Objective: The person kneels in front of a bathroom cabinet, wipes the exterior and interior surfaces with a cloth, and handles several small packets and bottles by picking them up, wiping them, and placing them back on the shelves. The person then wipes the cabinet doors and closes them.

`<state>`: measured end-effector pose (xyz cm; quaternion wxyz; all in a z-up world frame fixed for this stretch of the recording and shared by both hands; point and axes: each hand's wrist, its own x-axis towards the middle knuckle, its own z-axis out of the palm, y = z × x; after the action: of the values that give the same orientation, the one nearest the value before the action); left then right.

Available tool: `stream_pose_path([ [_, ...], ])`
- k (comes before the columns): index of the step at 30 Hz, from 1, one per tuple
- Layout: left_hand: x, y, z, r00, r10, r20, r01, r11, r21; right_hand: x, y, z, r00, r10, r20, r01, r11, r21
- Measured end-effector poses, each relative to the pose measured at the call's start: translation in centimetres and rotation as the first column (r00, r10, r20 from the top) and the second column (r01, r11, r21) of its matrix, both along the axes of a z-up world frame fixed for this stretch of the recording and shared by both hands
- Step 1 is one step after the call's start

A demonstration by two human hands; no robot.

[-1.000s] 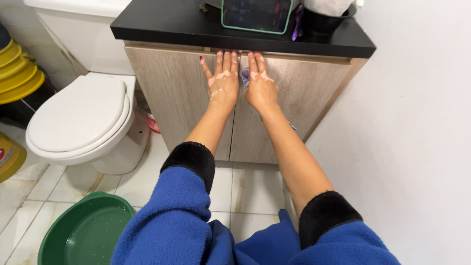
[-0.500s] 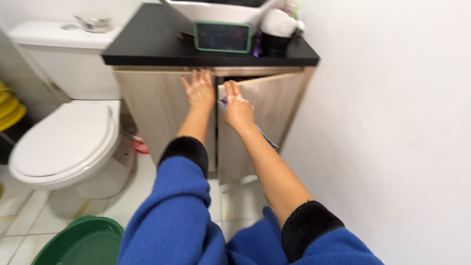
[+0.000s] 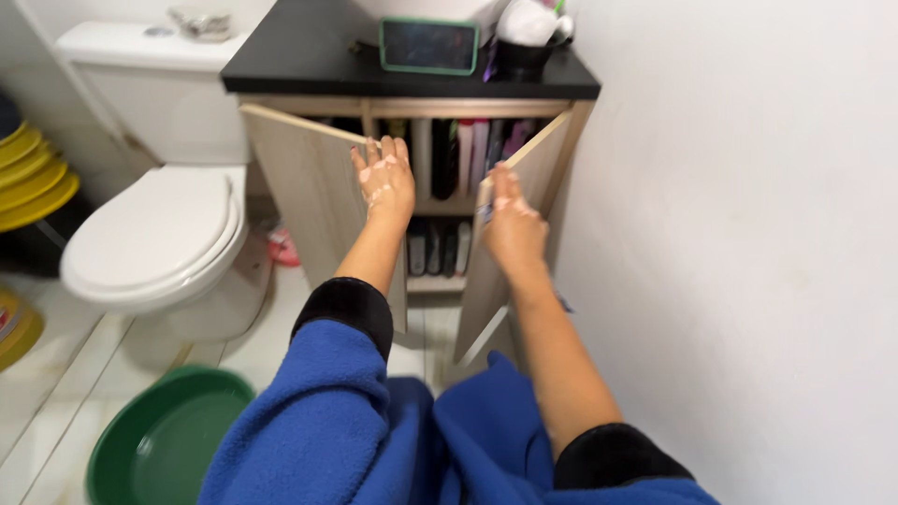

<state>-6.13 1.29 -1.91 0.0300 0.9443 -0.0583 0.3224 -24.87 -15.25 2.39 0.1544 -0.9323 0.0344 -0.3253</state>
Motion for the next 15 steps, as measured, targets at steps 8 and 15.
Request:
stream_pose_path([
  [8,-10.6,11.5,-2.6,0.998,0.042,0.051,-0.045,0.998,0.047,-4.7,-6.9,-0.7,0.997,-0.036,0.064,0.045,0.987,-0.154],
  [15,-13.1,24.5,-3.5,0.982,0.182,0.058,-0.184,0.983,0.024,-6.8,-12.9,-0.9,0.980,-0.191,-0.050,0.179,0.966,-0.188],
])
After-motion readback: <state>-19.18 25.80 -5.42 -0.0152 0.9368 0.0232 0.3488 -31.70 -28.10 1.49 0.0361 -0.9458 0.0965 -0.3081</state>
